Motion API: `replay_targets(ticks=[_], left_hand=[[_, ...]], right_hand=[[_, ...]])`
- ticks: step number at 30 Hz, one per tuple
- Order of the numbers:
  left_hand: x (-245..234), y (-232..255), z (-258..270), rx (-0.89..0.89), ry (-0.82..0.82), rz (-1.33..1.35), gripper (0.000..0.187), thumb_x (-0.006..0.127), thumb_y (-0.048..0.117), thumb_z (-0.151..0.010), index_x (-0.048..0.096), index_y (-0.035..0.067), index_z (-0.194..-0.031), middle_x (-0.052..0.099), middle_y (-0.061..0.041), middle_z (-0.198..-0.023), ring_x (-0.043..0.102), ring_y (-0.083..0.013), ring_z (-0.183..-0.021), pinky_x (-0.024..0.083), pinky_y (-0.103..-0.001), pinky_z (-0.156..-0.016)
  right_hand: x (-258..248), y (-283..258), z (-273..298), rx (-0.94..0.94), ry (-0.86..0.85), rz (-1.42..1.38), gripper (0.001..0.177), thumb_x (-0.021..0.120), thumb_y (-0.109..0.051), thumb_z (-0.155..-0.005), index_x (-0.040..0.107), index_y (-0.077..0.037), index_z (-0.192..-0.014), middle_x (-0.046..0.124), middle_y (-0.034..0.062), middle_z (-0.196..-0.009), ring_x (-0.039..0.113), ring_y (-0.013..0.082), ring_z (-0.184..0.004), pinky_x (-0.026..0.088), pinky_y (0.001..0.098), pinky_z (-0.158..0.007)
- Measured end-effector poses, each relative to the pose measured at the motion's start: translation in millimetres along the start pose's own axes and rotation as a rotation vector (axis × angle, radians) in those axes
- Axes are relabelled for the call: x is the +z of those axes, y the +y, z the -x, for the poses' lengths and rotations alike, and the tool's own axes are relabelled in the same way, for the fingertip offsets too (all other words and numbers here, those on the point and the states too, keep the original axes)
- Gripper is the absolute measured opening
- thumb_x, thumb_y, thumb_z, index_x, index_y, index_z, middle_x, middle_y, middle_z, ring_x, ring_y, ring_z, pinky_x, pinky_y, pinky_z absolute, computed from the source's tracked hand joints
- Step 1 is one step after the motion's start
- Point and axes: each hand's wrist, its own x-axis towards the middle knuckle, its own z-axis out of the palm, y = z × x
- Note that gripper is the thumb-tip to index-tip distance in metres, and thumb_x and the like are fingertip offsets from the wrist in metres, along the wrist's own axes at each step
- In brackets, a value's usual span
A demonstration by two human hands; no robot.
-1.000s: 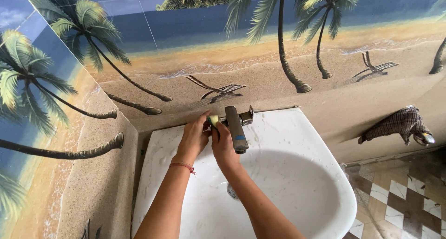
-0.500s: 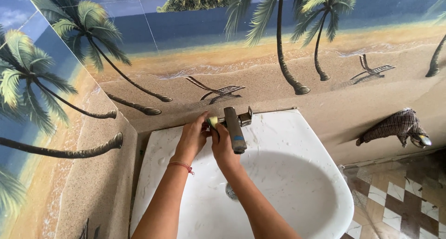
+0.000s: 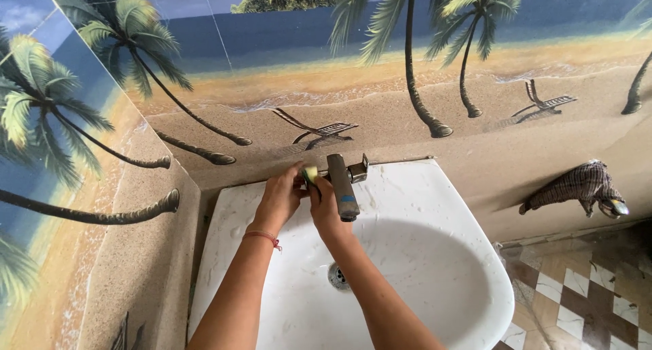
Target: The person cleans various bathroom fixtures including a faucet, a sink, and a wall shelf by hand using a sponge and a cloth.
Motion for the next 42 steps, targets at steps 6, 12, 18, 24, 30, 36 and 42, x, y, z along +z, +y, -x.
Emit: replay_targets(ticks=[6,12,18,24,30,36,42], left_hand=[[-1.1,2.6,1.9,0.003,-0.014,0.007,0.053,0.064,-0.010,-0.086,0.064,0.011,-0.135,0.075,-0.018,-0.115,0.076,-0.0272,-0.104,0.060,-0.036,-0.089],[4.3,3.6,3.6,-0.084,0.041,0.042,0.056,0.058,-0.015,-0.086,0.057,0.006,-0.138,0.074,-0.020,-0.113,0.075,-0.0291,-0.103,0.061,-0.036,-0.089],[15.1,-0.5,7.2,-0.120,0.101,0.187,0.060,0.057,-0.019,-0.081,0.060,0.006,-0.135,0.073,-0.019,-0.117,0.076,-0.0269,-0.103,0.063,-0.035,-0.086],[23.0,-10.1,6.7,-0.078,0.156,0.144,0.055,0.061,-0.014,-0.084,0.056,0.004,-0.136,0.073,-0.021,-0.112,0.075,-0.0307,-0.102,0.062,-0.037,-0.084],[23.9,-6.1,6.9,-0.038,0.183,0.111,0.056,0.064,-0.014,-0.080,0.056,0.002,-0.133,0.073,-0.022,-0.114,0.074,-0.0324,-0.104,0.059,-0.038,-0.089],[22.7,5.5,9.9,-0.092,0.211,0.145,0.049,0.065,-0.010,-0.082,0.059,0.002,-0.129,0.072,-0.021,-0.115,0.072,-0.0343,-0.109,0.057,-0.040,-0.091],[23.6,5.8,8.5,-0.069,0.253,0.083,0.041,0.071,-0.004,-0.083,0.061,0.000,-0.123,0.069,-0.024,-0.116,0.067,-0.0407,-0.109,0.055,-0.042,-0.091]], right_hand=[[-0.8,-3.0,-4.2,0.079,-0.085,0.046,0.018,0.071,-0.010,-0.092,0.072,-0.004,-0.108,0.074,0.0157,-0.093,0.072,0.0327,-0.081,0.056,0.0407,-0.071],[23.2,5.1,-21.0,0.261,-0.181,-0.044,0.018,0.068,-0.008,-0.096,0.072,-0.002,-0.113,0.072,0.0164,-0.087,0.071,0.0316,-0.078,0.055,0.0401,-0.070],[-14.7,-4.0,-1.8,-0.107,0.006,0.008,0.018,0.072,-0.010,-0.093,0.069,0.000,-0.109,0.072,0.0181,-0.096,0.071,0.0339,-0.085,0.056,0.0401,-0.073],[30.1,28.3,-13.4,0.073,-0.135,-0.083,0.020,0.067,-0.006,-0.096,0.069,0.001,-0.114,0.071,0.0207,-0.092,0.070,0.0357,-0.081,0.055,0.0436,-0.071],[-0.4,9.2,-7.8,0.191,-0.281,-0.075,0.016,0.065,-0.008,-0.096,0.071,0.000,-0.109,0.073,0.0208,-0.087,0.070,0.0363,-0.075,0.054,0.0445,-0.068],[16.6,35.5,-11.3,0.082,-0.219,-0.120,0.018,0.066,-0.007,-0.096,0.069,0.000,-0.112,0.072,0.0204,-0.091,0.070,0.0345,-0.077,0.054,0.0422,-0.070],[11.0,24.7,-12.9,0.122,-0.281,-0.019,0.013,0.066,-0.009,-0.099,0.071,-0.003,-0.109,0.073,0.0187,-0.087,0.069,0.0351,-0.078,0.052,0.0439,-0.070]])
